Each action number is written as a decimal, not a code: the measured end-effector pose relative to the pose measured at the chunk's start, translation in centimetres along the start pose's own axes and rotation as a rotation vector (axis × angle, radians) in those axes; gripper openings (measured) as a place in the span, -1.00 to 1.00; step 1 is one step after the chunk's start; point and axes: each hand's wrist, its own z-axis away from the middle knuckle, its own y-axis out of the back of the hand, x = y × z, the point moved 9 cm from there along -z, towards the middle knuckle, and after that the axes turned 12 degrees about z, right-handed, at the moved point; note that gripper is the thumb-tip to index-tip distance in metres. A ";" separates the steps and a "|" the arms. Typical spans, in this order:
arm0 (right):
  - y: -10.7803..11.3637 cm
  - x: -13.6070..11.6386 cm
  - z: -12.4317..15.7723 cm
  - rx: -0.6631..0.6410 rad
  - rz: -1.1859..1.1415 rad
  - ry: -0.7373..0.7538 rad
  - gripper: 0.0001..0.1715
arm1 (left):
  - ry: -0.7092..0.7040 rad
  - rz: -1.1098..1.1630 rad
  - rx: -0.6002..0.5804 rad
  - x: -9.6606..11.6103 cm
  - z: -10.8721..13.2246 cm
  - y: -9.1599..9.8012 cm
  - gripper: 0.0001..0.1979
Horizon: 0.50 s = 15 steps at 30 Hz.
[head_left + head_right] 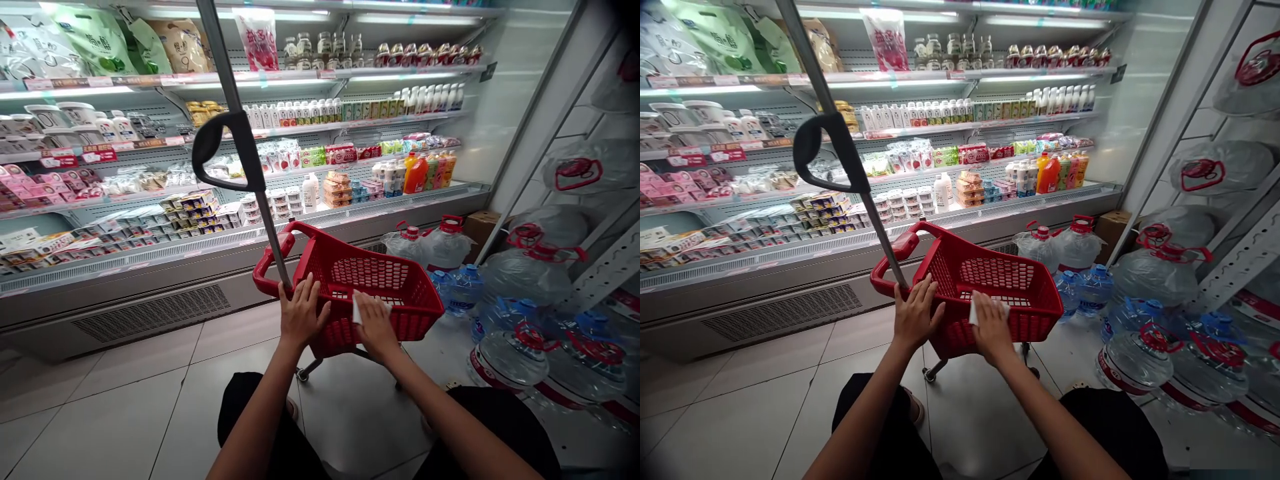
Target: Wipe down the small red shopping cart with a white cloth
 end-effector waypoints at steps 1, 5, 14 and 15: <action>0.3 -2.4 -1.2 0.006 -0.048 0.037 -0.03 | 0.004 -0.004 0.006 0.4 0.0 -0.1 -0.46; 2.1 -9.2 -4.7 0.039 -0.216 0.150 -0.08 | 0.028 -0.008 0.037 1.6 0.1 0.0 -0.31; 2.4 -0.6 -0.7 -0.014 -0.161 0.099 -0.15 | -0.046 -0.005 0.049 3.5 1.1 -0.9 -0.24; 2.2 0.9 0.0 -0.020 -0.128 0.069 -0.15 | -0.052 -0.004 0.052 3.8 1.2 -1.1 -0.23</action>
